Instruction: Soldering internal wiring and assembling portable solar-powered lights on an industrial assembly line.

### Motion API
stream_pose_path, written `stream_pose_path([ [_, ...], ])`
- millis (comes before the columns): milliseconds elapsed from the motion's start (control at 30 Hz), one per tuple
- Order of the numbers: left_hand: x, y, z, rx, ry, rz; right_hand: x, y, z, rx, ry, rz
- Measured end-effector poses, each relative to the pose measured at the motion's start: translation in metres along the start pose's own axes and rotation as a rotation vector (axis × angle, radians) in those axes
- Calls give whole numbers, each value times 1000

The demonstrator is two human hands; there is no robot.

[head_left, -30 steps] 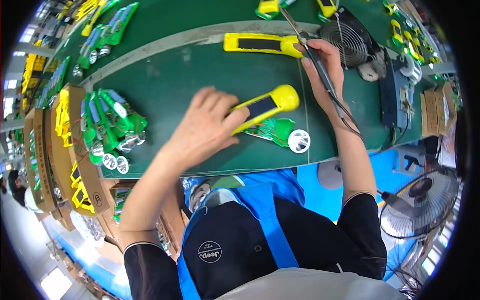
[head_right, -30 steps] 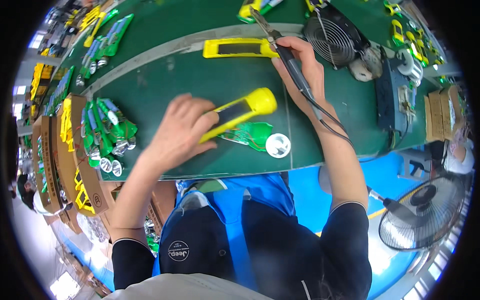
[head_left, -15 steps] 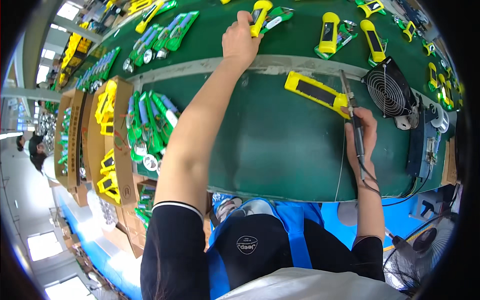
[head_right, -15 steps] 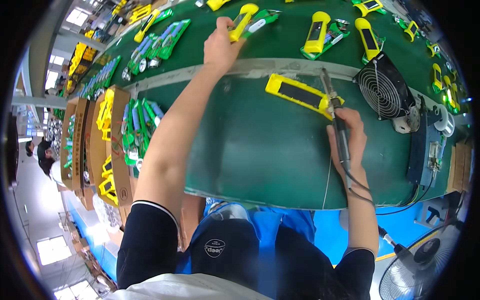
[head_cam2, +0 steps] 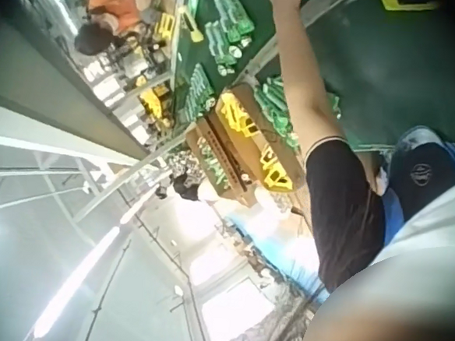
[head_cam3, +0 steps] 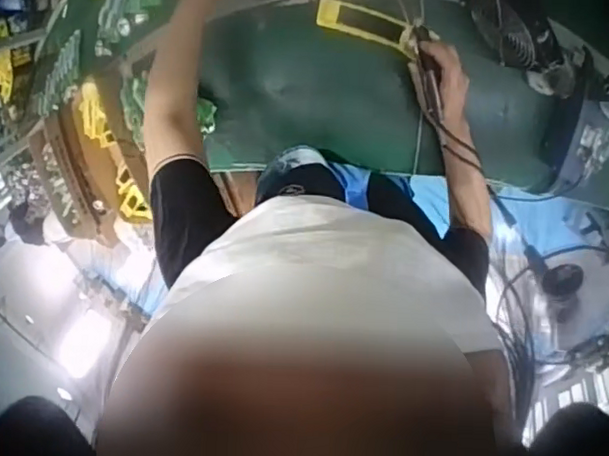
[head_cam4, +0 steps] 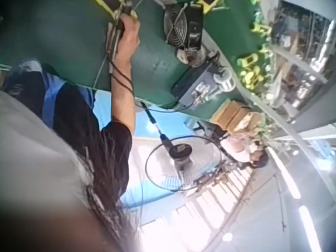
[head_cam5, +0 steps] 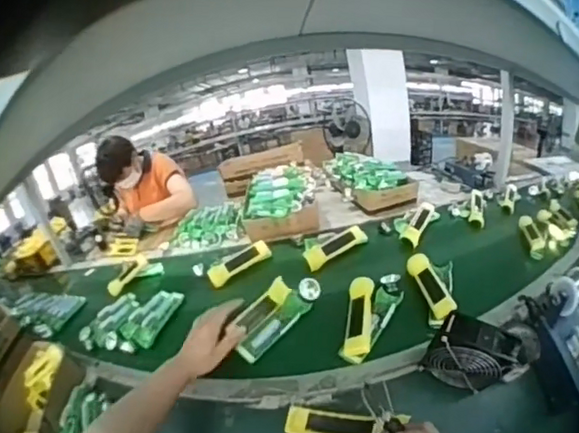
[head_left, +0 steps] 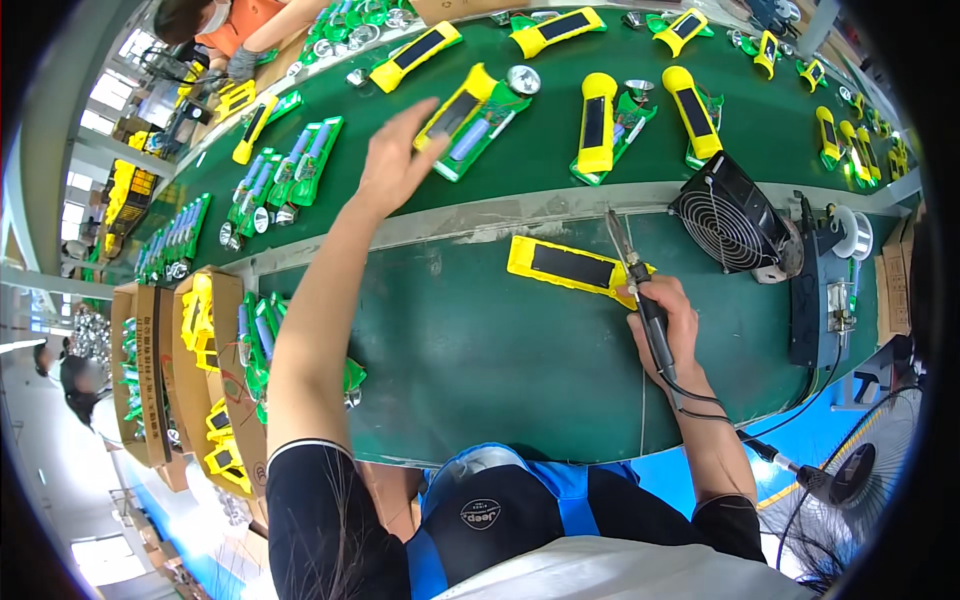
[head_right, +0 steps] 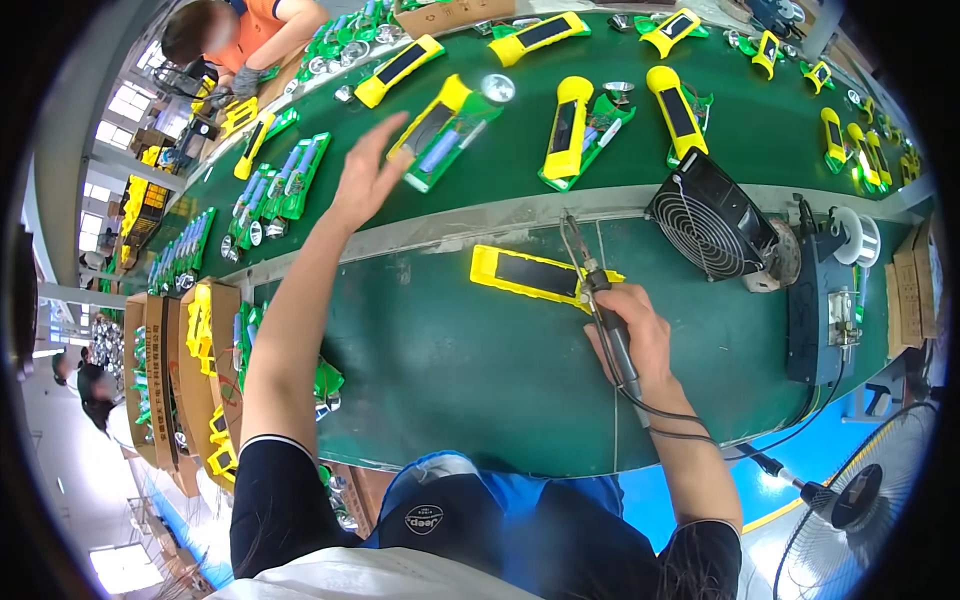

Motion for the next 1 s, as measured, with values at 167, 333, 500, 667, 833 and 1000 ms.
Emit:
stream_pose_path([
  [167,77,-64,13,-278,-620,-678,-2,2,-9,18,-25,65],
  [333,110,-44,34,4,-654,-1044,1,-3,-10,-52,-41,124],
  [500,100,-46,42,43,-558,-940,-5,3,-5,-57,18,86],
  [667,85,-61,57,-15,-758,-319,2,11,3,-77,56,115],
  [833,-21,-53,90,-16,-403,174,2,14,-10,-97,-11,97],
  [1000,-140,-35,184,-4,-292,185,7,11,-1,-119,-52,62],
])
Point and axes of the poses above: each hand's wrist, its own z-axis away from the middle knuckle, its own y-axis out of the palm, x = y × z, the point moved 6 cm from there along -z, towards the middle knuckle, and after that the axes turned 7 degrees about -x, right-handed, at the moved point
